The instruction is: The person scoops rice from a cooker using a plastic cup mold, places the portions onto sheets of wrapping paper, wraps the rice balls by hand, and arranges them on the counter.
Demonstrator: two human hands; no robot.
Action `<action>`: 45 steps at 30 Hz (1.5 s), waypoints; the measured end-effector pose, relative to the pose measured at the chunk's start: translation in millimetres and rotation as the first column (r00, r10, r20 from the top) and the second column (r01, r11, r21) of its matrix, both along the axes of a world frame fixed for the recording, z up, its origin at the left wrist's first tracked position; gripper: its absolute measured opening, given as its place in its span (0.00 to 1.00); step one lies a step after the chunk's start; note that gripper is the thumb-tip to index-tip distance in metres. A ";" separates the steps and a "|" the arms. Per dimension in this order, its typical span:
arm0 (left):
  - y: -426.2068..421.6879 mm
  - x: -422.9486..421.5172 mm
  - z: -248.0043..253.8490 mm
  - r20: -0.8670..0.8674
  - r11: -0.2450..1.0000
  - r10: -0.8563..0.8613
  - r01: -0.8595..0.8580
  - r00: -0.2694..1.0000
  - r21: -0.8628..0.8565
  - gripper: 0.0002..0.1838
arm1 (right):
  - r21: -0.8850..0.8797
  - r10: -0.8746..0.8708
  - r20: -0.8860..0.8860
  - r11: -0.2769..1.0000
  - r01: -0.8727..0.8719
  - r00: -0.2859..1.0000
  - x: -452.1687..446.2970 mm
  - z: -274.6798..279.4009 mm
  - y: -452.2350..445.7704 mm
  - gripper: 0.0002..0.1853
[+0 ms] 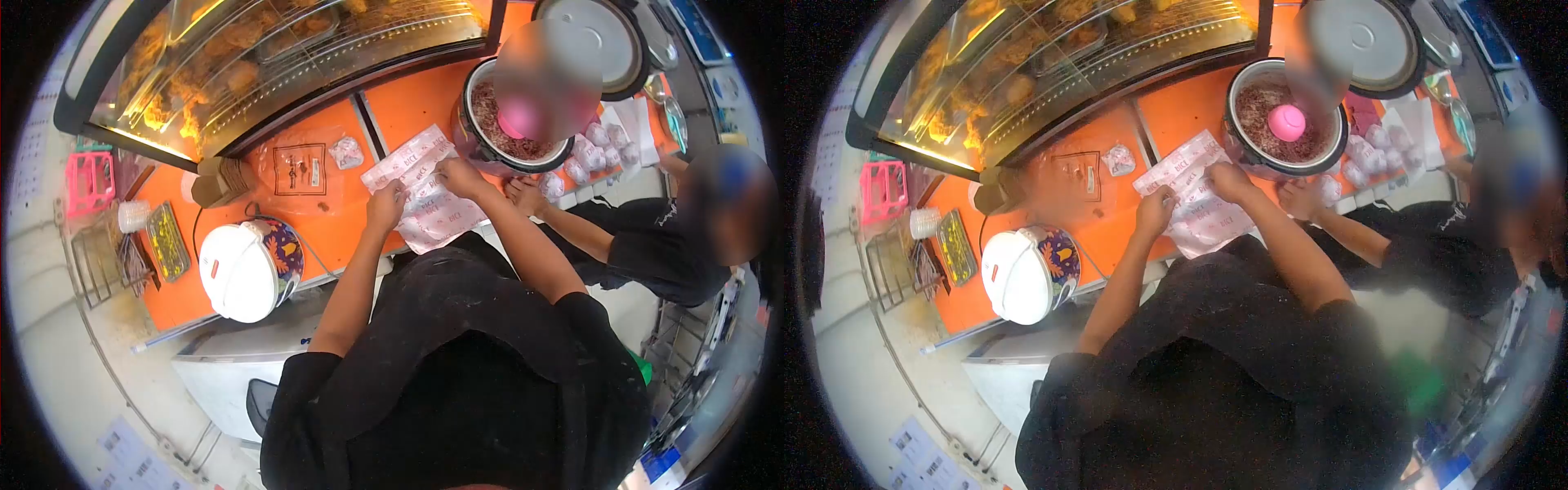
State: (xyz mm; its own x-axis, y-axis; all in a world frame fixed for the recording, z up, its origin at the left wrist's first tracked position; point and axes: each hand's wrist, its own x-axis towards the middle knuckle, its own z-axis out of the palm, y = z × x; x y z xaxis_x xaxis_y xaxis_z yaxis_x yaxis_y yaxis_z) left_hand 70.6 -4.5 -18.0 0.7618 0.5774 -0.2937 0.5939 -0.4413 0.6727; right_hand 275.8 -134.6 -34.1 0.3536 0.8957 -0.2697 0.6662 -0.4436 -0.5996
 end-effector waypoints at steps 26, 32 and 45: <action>-24.3 -13.7 13.2 -0.112 0.974 0.041 -0.065 0.993 -0.218 0.22 | 0.240 0.132 -0.147 0.966 -0.094 0.980 16.5 -5.8 -5.6 0.09; -26.3 31.6 35.2 -0.105 0.984 0.165 -0.158 0.981 0.079 0.19 | 0.244 0.134 -0.046 0.963 -0.119 0.990 10.8 0.7 -7.5 0.11; 27.0 79.5 14.6 -0.223 0.811 -0.063 0.180 0.973 0.556 0.26 | 0.239 0.087 -0.058 0.968 -0.071 0.995 11.1 -15.7 -4.4 0.07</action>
